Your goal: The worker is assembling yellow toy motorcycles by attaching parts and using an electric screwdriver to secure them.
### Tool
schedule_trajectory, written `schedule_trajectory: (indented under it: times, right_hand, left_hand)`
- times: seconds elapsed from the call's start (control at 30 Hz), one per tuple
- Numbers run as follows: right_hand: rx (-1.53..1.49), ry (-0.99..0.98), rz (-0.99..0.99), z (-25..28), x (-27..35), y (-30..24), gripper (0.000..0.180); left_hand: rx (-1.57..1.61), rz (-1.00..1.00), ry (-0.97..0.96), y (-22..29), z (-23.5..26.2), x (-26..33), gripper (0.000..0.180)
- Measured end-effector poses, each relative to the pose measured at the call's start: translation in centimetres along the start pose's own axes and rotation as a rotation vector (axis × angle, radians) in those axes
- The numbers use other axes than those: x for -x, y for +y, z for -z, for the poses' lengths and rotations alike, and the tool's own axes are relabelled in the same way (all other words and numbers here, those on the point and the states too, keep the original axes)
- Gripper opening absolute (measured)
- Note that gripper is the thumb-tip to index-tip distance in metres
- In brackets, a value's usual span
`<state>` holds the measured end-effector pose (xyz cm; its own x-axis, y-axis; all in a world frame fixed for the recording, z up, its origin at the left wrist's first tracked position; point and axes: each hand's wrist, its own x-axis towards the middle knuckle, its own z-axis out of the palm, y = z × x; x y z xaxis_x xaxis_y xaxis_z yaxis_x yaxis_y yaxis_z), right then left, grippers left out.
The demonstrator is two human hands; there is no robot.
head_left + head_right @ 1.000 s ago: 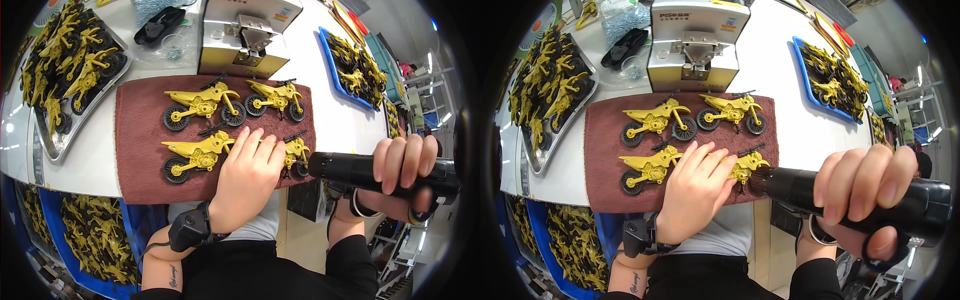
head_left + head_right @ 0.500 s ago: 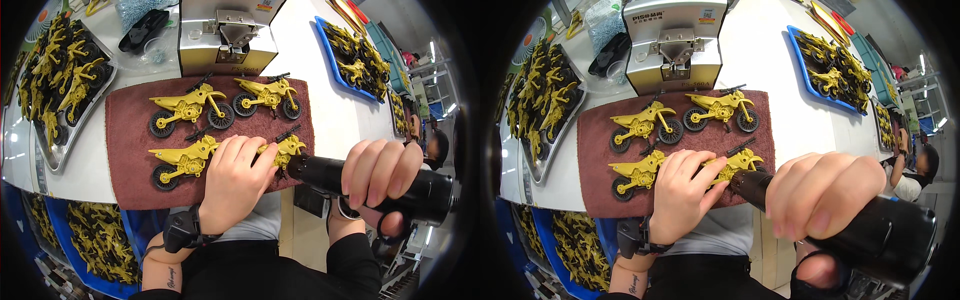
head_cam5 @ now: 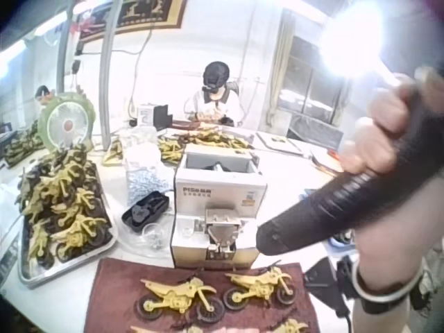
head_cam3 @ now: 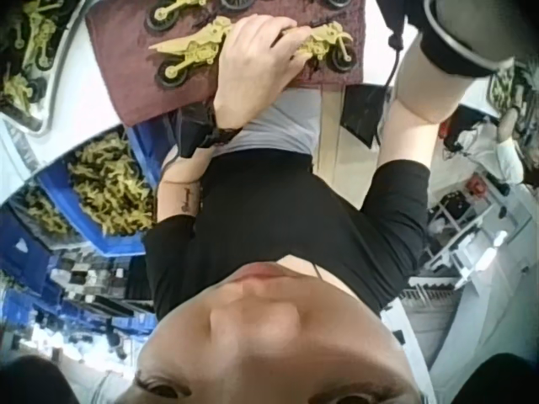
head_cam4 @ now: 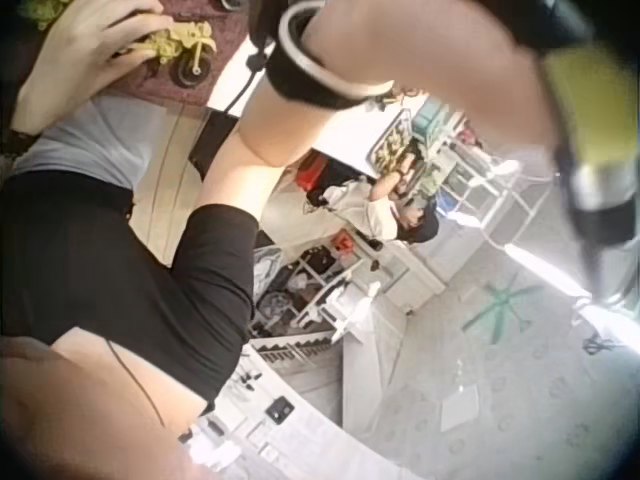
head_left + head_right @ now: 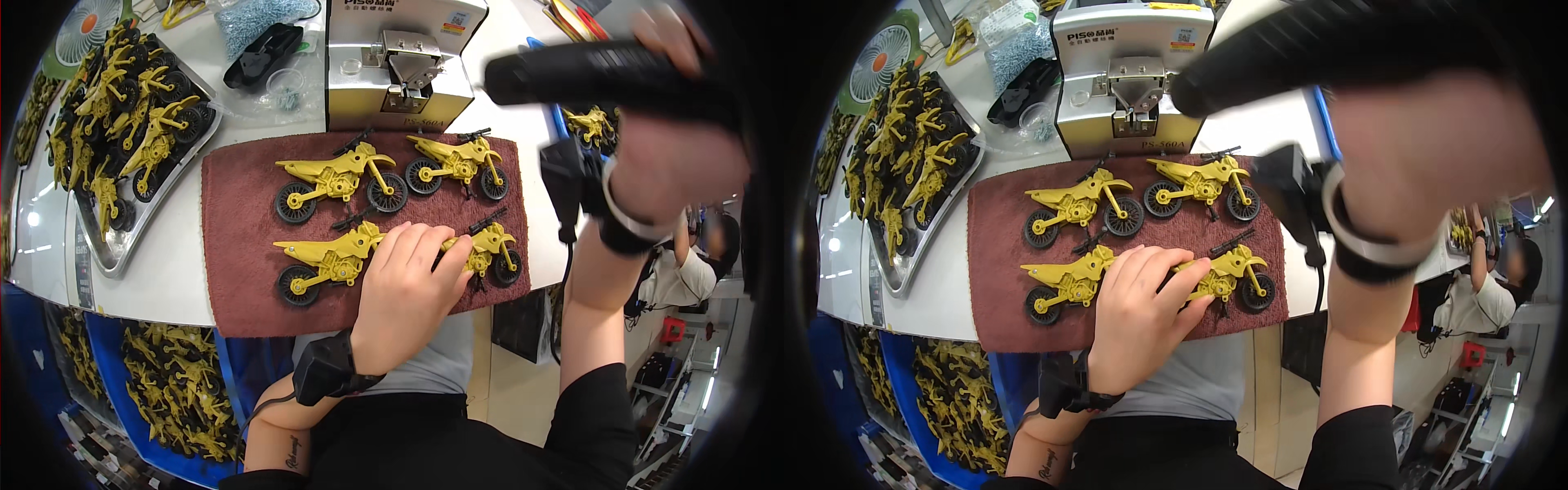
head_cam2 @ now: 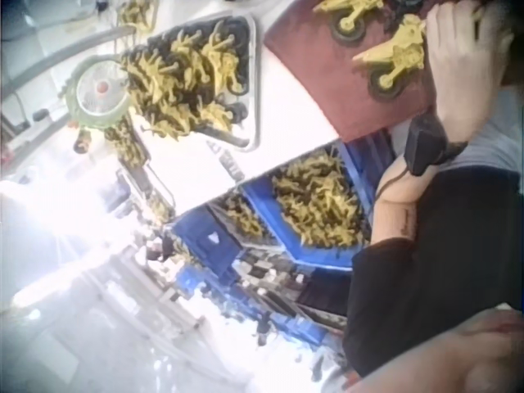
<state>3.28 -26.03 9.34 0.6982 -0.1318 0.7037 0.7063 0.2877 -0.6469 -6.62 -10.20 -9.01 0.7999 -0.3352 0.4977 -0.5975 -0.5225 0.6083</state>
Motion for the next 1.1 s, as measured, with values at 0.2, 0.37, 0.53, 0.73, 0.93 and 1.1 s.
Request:
schedule_trajectory:
  times: [0.2, 0.37, 0.53, 0.73, 0.93, 1.1]
  right_hand:
    - [-0.051, -0.246, 0.074, -4.8, -0.4, 6.8, 0.039]
    - [-0.079, -0.226, -0.020, -4.8, -0.4, 7.5, 0.038]
    - [-0.237, -0.435, -0.057, -2.6, -1.4, 8.7, 0.034]
    - [-0.217, -0.409, -0.358, 2.1, 3.2, -1.3, 0.034]
    - [-0.058, -0.304, -0.315, 2.7, 8.5, -3.2, 0.030]
    - [0.023, -0.241, -0.308, 3.5, 9.2, -2.9, 0.028]
  left_hand:
    - [-0.008, 0.001, 0.042, -0.3, 0.1, 0.2, 0.035]
    - [-0.002, 0.005, 0.040, 0.0, 0.0, 0.2, 0.035]
    - [0.000, 0.011, 0.039, -0.2, 0.0, 0.2, 0.035]
    - [-0.005, 0.014, 0.038, 0.1, 0.2, 0.1, 0.035]
    - [-0.031, 0.056, -0.009, 0.0, 0.2, 0.0, 0.033]
    - [-0.032, 0.048, -0.015, 0.0, 0.0, 0.0, 0.033]
